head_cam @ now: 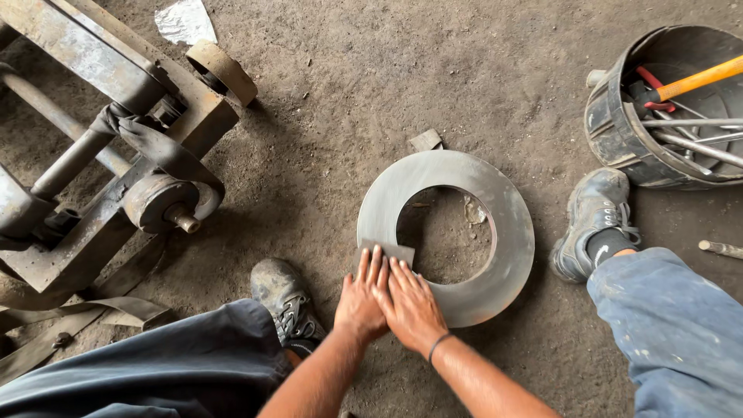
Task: The person sands a circular metal ring by hand using a small piece of abrasive material, rotating the ring on the floor to reach different sections.
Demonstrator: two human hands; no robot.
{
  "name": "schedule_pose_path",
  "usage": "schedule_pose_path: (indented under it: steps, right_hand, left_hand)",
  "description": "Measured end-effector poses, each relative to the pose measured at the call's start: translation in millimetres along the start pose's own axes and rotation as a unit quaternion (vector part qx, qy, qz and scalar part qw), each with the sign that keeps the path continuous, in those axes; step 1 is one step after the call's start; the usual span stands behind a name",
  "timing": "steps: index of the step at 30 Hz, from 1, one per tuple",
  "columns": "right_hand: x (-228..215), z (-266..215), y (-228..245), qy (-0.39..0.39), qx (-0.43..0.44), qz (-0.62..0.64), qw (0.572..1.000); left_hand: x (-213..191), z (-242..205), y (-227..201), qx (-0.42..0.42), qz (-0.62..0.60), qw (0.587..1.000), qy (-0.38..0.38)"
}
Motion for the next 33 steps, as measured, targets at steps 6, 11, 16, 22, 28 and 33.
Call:
schedule_pose_path:
  steps: [6, 11, 16, 22, 28, 33]
  right_hand:
    - [-20, 57, -31, -0.014, 0.009, 0.032, 0.999]
    - [-14, 47, -37, -0.05, 0.016, 0.088, 0.995]
    - [-12, 23, -28, -0.116, -0.005, 0.115, 0.987]
    - [-29, 39, -32, -0.154, 0.036, 0.113, 0.981]
    - [-20, 64, -42, -0.112, 0.136, 0.076, 0.981]
    - [0, 78, -51, -0.082, 0.172, 0.066, 0.979]
  left_hand:
    - [-15, 59, 10, -0.018, -0.023, 0.999, -0.026]
    - [0, 69, 10, -0.025, -0.064, 0.986, -0.154]
    - [7, 63, 10, -0.056, -0.067, 0.985, -0.149]
    - [3, 72, 16, -0.119, -0.205, 0.963, -0.129]
    - [11, 88, 16, -0.192, -0.304, 0.931, -0.069]
    - [15, 90, 10, -0.204, -0.318, 0.921, -0.092]
Point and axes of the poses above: each hand's wrist, its own z-axis towards the middle knuckle, its own x-axis out of the palm, y = z × x, the point moved 1 cm from there along z, towards the middle knuckle, and after that the axes turned 11 degrees about -x, right-handed, at the moved point
